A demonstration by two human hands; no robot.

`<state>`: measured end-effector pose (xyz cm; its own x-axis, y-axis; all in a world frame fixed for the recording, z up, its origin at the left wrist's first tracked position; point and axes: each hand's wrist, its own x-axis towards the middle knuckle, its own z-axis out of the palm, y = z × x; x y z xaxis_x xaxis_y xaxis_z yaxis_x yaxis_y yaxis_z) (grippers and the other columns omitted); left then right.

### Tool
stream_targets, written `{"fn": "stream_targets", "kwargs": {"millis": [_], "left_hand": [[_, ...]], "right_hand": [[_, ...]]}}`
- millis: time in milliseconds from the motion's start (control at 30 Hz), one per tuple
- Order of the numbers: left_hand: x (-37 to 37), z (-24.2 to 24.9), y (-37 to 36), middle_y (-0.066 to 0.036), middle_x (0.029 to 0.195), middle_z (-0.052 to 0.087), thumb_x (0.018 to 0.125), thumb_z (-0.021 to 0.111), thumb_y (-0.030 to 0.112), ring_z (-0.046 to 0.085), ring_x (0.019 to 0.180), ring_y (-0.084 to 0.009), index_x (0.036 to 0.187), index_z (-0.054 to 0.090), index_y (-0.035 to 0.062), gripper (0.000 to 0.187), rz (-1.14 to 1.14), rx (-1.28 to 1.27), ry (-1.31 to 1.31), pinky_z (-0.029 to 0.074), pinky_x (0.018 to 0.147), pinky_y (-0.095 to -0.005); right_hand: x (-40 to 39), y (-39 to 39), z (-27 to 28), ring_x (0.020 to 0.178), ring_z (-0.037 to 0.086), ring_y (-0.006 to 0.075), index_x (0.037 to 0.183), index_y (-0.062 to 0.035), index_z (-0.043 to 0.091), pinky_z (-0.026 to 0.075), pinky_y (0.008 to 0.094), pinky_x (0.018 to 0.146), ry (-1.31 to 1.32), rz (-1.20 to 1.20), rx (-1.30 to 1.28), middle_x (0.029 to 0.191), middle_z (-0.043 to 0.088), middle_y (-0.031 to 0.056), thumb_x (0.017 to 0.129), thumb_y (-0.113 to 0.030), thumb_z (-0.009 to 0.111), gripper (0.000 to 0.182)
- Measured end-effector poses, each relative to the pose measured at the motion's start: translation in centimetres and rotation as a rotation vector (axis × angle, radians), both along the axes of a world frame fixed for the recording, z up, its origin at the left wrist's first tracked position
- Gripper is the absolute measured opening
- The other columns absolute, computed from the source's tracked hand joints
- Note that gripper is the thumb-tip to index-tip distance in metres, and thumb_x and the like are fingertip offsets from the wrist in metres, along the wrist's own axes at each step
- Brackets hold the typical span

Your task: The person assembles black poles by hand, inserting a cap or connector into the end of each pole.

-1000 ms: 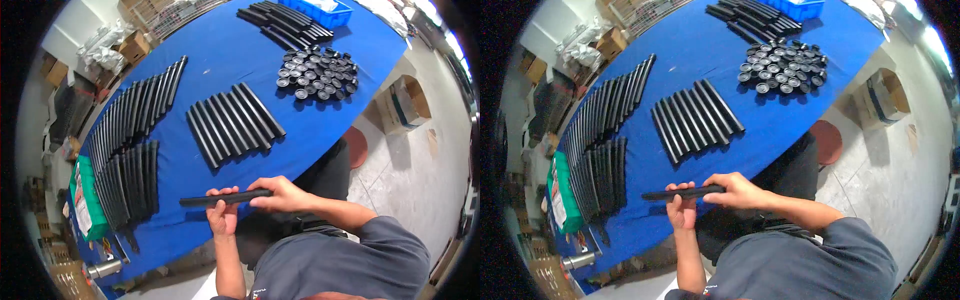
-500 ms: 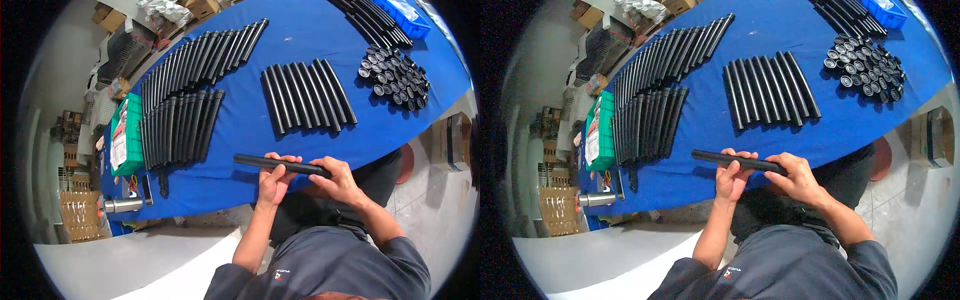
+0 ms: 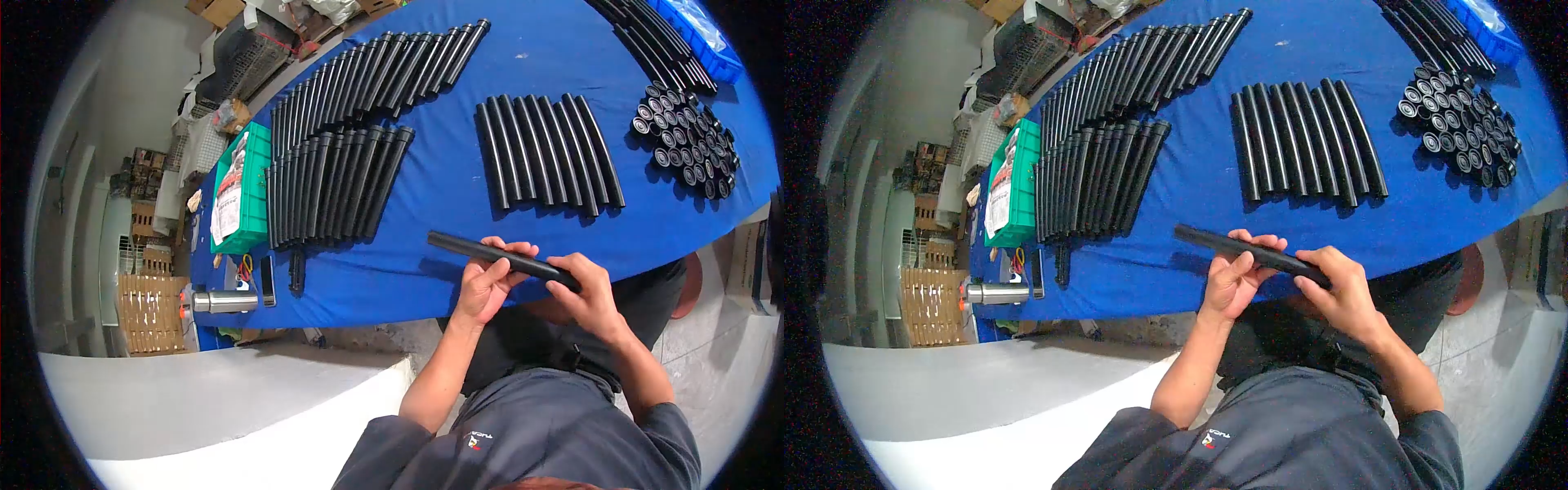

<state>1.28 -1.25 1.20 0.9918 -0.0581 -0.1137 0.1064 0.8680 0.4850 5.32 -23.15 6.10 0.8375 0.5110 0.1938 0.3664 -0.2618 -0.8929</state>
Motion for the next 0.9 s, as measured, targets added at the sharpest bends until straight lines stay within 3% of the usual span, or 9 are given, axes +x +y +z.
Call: {"fn": "stream_targets", "kwargs": {"millis": [133,233,367,467,500,633,733,833,900], "left_hand": [[-0.1,-0.7,0.3,-0.022,0.125,0.068,0.095,0.071,0.007,0.060,0.128,-0.0433,0.121,0.055,0.0090,0.030,-0.009,0.004,-0.038,0.055,0.105,-0.0553],[-0.4,-0.7,0.4,-0.022,0.125,0.068,0.096,0.071,0.006,0.060,0.128,-0.0429,0.121,0.055,0.0090,0.030,-0.050,0.004,-0.047,0.054,0.106,-0.0544],[-0.1,-0.1,0.1,-0.022,0.125,0.068,0.095,0.071,0.005,0.060,0.128,-0.0427,0.120,0.055,0.0092,0.029,-0.018,0.018,0.005,0.054,0.106,-0.0541],[-0.2,-0.7,0.4,-0.022,0.126,0.067,0.095,0.071,0.005,0.060,0.129,-0.0428,0.120,0.056,0.0091,0.029,-0.027,0.012,-0.028,0.054,0.107,-0.0545],[-0.4,-0.7,0.5,-0.023,0.126,0.067,0.095,0.071,0.006,0.060,0.129,-0.0429,0.119,0.056,0.0089,0.029,-0.031,0.007,-0.025,0.054,0.107,-0.0548],[-0.1,-0.2,0.1,-0.023,0.126,0.067,0.095,0.071,0.006,0.059,0.129,-0.0432,0.117,0.055,0.0086,0.027,0.001,0.004,0.046,0.052,0.107,-0.0563],[-0.1,-0.9,0.5,-0.023,0.128,0.067,0.096,0.070,0.005,0.058,0.130,-0.0435,0.120,0.056,0.0088,0.028,-0.033,-0.005,-0.017,0.051,0.109,-0.0572],[-0.5,-0.8,0.7,-0.024,0.130,0.066,0.097,0.069,0.004,0.057,0.132,-0.0436,0.122,0.056,0.0090,0.029,-0.079,-0.004,-0.051,0.051,0.109,-0.0571],[-0.2,-0.5,0.4,-0.024,0.130,0.066,0.097,0.068,0.004,0.056,0.132,-0.0438,0.123,0.056,0.0087,0.029,-0.049,-0.005,-0.012,0.050,0.109,-0.0574]], "right_hand": [[-0.6,0.2,-0.9,0.092,0.069,0.0362,0.123,-0.0001,0.066,0.057,0.0412,0.076,-0.310,0.005,-0.086,0.102,0.067,0.0188,0.082,-0.004,0.078,0.043],[0.3,-0.8,2.1,0.093,0.069,0.0376,0.122,-0.0004,0.066,0.057,0.0438,0.079,0.966,0.034,0.076,0.106,0.067,0.0185,0.081,-0.003,0.079,0.044],[-0.3,-0.3,-1.4,0.090,0.069,0.0361,0.121,0.0013,0.067,0.056,0.0389,0.075,-0.407,-0.016,-0.134,0.100,0.069,0.0195,0.083,-0.011,0.080,0.042],[-0.3,-0.7,0.5,0.090,0.068,0.0361,0.121,0.0021,0.067,0.055,0.0382,0.076,-0.014,0.034,-0.058,0.096,0.068,0.0196,0.083,-0.013,0.080,0.043],[0.2,-1.0,2.3,0.092,0.068,0.0369,0.121,0.0025,0.067,0.055,0.0393,0.079,0.543,0.080,-0.055,0.096,0.068,0.0197,0.083,-0.013,0.079,0.043],[-0.5,-0.2,-0.4,0.092,0.068,0.0371,0.119,0.0031,0.067,0.055,0.0397,0.076,-0.142,-0.020,-0.041,0.095,0.068,0.0192,0.085,-0.010,0.077,0.038],[-0.7,-0.2,-0.6,0.092,0.068,0.0376,0.121,0.0018,0.066,0.056,0.0416,0.076,-0.230,-0.013,-0.087,0.099,0.068,0.0187,0.084,-0.007,0.077,0.040],[0.4,-1.2,2.0,0.093,0.068,0.0372,0.123,-0.0007,0.065,0.057,0.0433,0.078,0.962,0.066,0.091,0.103,0.068,0.0181,0.082,-0.007,0.079,0.044],[0.0,-0.9,0.0,0.092,0.068,0.0358,0.123,-0.0025,0.065,0.057,0.0428,0.076,0.197,0.026,0.012,0.105,0.068,0.0171,0.081,-0.008,0.080,0.044]]}}
